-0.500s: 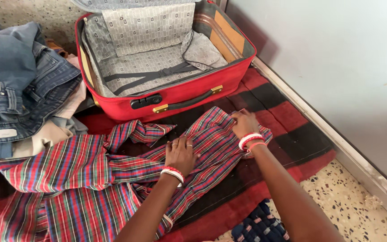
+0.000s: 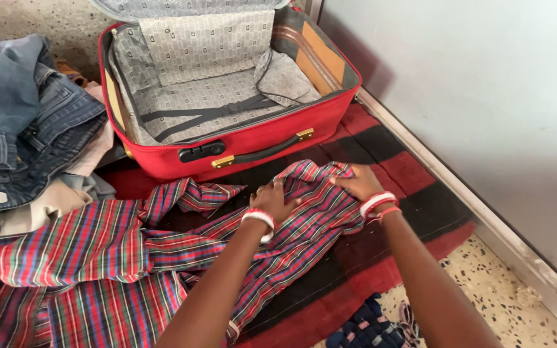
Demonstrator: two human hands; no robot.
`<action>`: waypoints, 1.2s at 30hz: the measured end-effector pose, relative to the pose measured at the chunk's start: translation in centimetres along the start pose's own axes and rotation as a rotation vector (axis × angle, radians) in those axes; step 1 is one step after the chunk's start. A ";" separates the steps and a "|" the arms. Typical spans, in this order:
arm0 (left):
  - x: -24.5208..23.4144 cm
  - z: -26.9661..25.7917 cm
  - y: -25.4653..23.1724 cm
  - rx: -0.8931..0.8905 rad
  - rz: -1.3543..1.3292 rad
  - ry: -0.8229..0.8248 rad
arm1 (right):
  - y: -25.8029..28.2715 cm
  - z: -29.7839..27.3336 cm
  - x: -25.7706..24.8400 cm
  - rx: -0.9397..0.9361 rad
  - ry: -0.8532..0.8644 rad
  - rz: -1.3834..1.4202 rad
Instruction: The person folds a striped shirt and places it into a red suitcase. Then the person picks up a pair of jeans and begins folding them.
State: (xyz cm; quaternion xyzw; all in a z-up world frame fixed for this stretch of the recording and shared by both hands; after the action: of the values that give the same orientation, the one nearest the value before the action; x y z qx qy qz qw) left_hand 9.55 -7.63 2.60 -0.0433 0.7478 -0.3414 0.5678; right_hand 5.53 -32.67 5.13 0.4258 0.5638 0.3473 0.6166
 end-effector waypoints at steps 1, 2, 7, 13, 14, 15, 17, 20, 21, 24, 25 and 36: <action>-0.3 0.8 -0.7 0.006 -0.031 0.016 | 0.9 -0.2 -0.5 -0.023 0.022 0.018; -0.6 1.5 -1.3 0.012 -0.062 0.032 | 1.8 -0.3 -1.1 -0.046 0.045 0.036; -1.4 4.3 -4.1 0.159 -0.416 -0.005 | 6.7 -1.2 -2.5 -0.101 0.073 0.022; -1.9 5.6 -6.8 0.357 -0.382 -0.029 | 7.5 -1.6 -0.2 -0.119 0.136 0.142; -2.0 5.2 -7.1 0.372 -0.366 -0.031 | 6.9 -1.3 0.4 -0.120 0.176 0.077; -2.2 4.7 -7.3 0.383 -0.349 -0.033 | 6.2 -0.9 1.0 -0.120 0.218 0.014; -3.0 3.3 -7.2 0.339 -0.270 -0.157 | 5.0 0.2 1.2 -0.171 0.170 -0.097; -3.5 1.1 -6.1 0.254 -0.143 -0.191 | 3.2 2.2 0.9 -0.177 0.060 -0.251; -3.5 0.4 -5.4 0.222 -0.100 -0.177 | 2.7 2.6 0.9 -0.166 0.017 -0.301; -2.8 -2.3 -3.2 0.225 0.084 -0.125 | 1.7 2.7 0.2 -0.016 -0.298 -0.694; -2.3 -3.1 -2.3 0.195 0.116 -0.082 | 1.4 2.5 0.7 0.049 -0.303 -0.766; -1.1 -10.8 1.3 0.107 0.377 0.011 | 3.5 -5.5 11.5 -0.363 -0.196 -0.896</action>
State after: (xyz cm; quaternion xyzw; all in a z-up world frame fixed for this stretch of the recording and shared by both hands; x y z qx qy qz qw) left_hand 0.93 -1.13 4.11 0.1296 0.7265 -0.2685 0.6191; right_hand 1.64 -20.14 3.71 0.0578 0.5611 0.0987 0.8198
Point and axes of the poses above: each hand's wrist, its own z-axis towards the middle knuckle, its own x-axis out of the palm, y = z × x, the point moved 6 cm from there along z, towards the middle knuckle, and after that the axes turned 3 degrees about -z, right-handed, at the moved point
